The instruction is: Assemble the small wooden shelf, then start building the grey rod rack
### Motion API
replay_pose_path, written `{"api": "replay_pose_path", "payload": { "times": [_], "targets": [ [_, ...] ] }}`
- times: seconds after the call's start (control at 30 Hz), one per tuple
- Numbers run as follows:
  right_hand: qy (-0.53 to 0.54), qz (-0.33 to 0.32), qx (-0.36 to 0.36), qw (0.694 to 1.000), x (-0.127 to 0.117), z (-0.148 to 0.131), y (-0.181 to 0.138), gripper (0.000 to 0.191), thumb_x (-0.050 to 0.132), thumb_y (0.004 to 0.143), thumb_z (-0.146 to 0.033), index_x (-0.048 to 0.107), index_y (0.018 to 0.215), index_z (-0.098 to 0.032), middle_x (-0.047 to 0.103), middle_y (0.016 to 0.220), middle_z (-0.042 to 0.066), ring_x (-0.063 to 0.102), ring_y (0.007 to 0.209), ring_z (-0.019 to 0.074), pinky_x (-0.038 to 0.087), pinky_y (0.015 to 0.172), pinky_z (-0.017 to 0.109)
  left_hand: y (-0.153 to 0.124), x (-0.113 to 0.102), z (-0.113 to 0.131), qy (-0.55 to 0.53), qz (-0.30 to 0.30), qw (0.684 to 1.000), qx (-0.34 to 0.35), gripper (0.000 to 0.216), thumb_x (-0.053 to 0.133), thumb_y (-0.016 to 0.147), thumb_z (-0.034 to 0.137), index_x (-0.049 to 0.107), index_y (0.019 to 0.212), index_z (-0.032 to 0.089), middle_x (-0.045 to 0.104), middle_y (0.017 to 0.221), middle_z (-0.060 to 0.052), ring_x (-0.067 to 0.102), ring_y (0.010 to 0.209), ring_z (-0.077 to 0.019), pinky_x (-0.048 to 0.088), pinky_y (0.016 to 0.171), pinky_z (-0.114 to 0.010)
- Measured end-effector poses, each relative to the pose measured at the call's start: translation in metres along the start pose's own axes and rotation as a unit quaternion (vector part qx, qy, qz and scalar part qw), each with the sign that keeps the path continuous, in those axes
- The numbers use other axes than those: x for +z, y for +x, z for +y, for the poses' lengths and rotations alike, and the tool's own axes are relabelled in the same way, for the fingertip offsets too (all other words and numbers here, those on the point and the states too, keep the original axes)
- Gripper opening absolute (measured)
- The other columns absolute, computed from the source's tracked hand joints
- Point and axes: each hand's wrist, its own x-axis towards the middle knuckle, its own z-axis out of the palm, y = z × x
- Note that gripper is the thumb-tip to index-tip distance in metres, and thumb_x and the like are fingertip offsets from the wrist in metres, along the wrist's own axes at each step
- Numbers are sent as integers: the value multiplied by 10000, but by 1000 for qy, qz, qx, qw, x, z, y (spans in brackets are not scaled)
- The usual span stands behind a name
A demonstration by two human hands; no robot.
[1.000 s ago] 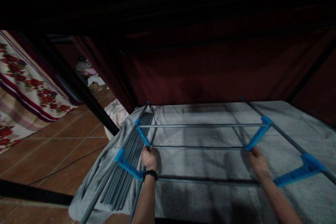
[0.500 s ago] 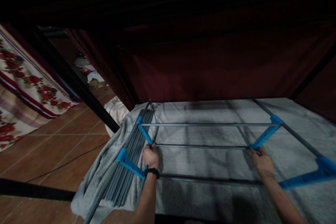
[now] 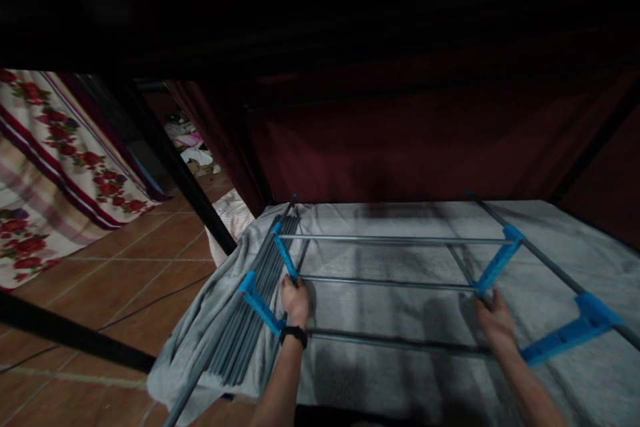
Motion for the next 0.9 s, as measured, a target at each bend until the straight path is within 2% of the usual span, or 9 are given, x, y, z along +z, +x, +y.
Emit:
{"api": "replay_pose_path", "payload": {
  "times": [0.07, 0.17, 0.33, 0.5, 0.6, 0.67, 0.73, 0.8, 0.9],
  "targets": [
    [13, 37, -79, 996, 8, 4, -30, 758, 489, 743, -495, 418, 1401, -125, 559, 1249, 196, 556, 1185, 411, 454, 985, 530, -22, 0, 4, -29, 47, 998, 42, 340, 507, 843, 166, 591, 1171, 135, 630, 1149, -173, 587, 1151, -275, 442, 967, -369],
    [47, -8, -243, 969, 27, 16, -89, 548, 461, 822, -409, 490, 1341, -235, 563, 1306, 118, 561, 1215, 335, 454, 1030, 496, -57, -1, 27, -129, 71, 977, 154, 334, 470, 863, 173, 565, 1182, 155, 607, 1149, -148, 548, 1173, -271, 412, 1029, -414],
    [12, -48, -423, 905, 56, 47, -154, 358, 439, 901, -261, 617, 1212, -274, 666, 1190, 61, 645, 1088, 245, 535, 928, 390, -75, -28, 131, -304, 53, 907, 286, 233, 449, 926, 228, 586, 1112, 202, 630, 1055, -93, 594, 1039, -217, 466, 949, -390],
    [-57, -70, -508, 857, 56, 66, -163, 402, 436, 890, -164, 642, 1216, -277, 675, 1237, 39, 645, 1106, 206, 539, 919, 344, -15, -83, 268, -414, 100, 833, 352, 175, 473, 913, 214, 615, 1012, 190, 666, 964, -60, 621, 915, -167, 485, 854, -302],
    [-81, -91, -505, 855, 50, 66, -167, 343, 491, 885, -194, 672, 1163, -283, 707, 1174, 28, 673, 1041, 198, 558, 877, 319, 53, -113, 316, -412, 71, 833, 363, 206, 461, 840, 118, 609, 975, 168, 665, 897, -41, 621, 826, -142, 488, 771, -258],
    [-92, -106, -497, 856, 48, 63, -171, 310, 505, 885, -206, 695, 1114, -293, 724, 1133, 21, 690, 988, 200, 567, 837, 316, 99, -131, 319, -361, 51, 858, 362, 224, 463, 785, 86, 623, 923, 161, 669, 886, -37, 621, 815, -138, 485, 753, -247],
    [-101, -119, -489, 858, 47, 59, -173, 294, 508, 883, -208, 710, 1075, -303, 734, 1099, 15, 698, 938, 201, 567, 803, 317, 135, -147, 296, -273, 33, 892, 357, 223, 492, 755, 99, 645, 908, 154, 682, 876, -36, 622, 823, -141, 477, 756, -240],
    [-107, -129, -487, 857, 48, 57, -173, 286, 525, 877, -213, 714, 1067, -312, 739, 1075, 7, 698, 899, 193, 562, 779, 307, 156, -160, 253, -170, 13, 932, 320, 230, 508, 755, 118, 662, 923, 147, 695, 860, -39, 625, 809, -147, 472, 741, -241],
    [-109, -121, -506, 847, 49, 59, -171, 315, 539, 860, -194, 708, 1094, -321, 742, 1062, -7, 693, 866, 170, 550, 756, 280, 154, -171, 178, 21, -48, 975, 215, 215, 507, 813, 122, 665, 958, 124, 699, 885, -60, 635, 826, -167, 489, 726, -259]
  ]
}}
